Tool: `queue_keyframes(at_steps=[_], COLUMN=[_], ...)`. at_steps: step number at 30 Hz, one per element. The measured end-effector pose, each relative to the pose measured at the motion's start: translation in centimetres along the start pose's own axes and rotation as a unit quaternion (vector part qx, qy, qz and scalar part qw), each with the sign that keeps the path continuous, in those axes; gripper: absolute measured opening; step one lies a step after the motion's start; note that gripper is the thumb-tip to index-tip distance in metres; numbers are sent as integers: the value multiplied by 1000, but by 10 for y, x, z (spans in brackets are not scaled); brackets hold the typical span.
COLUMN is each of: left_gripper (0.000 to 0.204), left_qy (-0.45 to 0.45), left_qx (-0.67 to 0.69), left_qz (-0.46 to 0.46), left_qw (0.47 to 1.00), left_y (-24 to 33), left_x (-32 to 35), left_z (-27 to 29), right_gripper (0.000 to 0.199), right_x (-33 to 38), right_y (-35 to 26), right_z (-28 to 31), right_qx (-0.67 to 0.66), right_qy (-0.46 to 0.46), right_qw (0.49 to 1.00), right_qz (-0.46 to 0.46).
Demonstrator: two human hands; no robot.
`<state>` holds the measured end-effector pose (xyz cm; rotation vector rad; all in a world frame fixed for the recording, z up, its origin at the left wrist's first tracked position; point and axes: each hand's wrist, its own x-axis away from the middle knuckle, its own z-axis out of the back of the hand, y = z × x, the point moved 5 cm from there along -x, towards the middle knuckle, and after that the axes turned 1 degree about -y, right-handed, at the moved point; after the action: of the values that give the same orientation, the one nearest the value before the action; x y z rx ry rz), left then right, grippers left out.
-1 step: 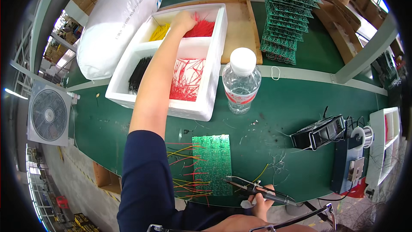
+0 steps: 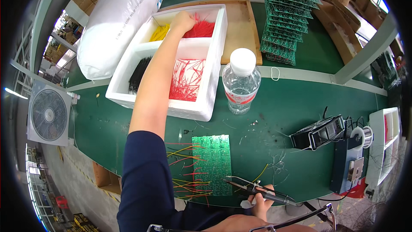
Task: The person solders red and yellow wires to a green printed circuit board using a soldering iron and solder wire.
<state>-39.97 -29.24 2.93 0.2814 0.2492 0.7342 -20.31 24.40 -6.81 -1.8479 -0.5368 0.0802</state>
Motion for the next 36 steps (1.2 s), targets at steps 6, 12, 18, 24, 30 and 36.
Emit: queue_keyframes(at_steps=[6,12,18,24,30,36], left_gripper=[16,20,9,9,12,14], left_qy=[66,57,18,-34,13,4], left_qx=[344,405,398,244,151,132], left_qz=[-89,-178,-161,-132,-192,-204], left_qw=[932,895,903,960,970,970], left_y=[20,17,38,22,31,29], left_x=[35,124,340,460,463,460], left_z=[71,163,169,62,43,16], right_gripper=[28,21,11,17,21,26], right_x=[1,2,12,0,-1,1], right_y=[-4,2,5,5,2,6], right_z=[-2,-7,8,-2,-6,0], right_qx=[16,-10,-52,-42,9,27], right_qy=[25,-11,37,-31,-21,-28], right_qw=[999,999,995,992,993,997], right_qz=[20,45,80,118,117,67])
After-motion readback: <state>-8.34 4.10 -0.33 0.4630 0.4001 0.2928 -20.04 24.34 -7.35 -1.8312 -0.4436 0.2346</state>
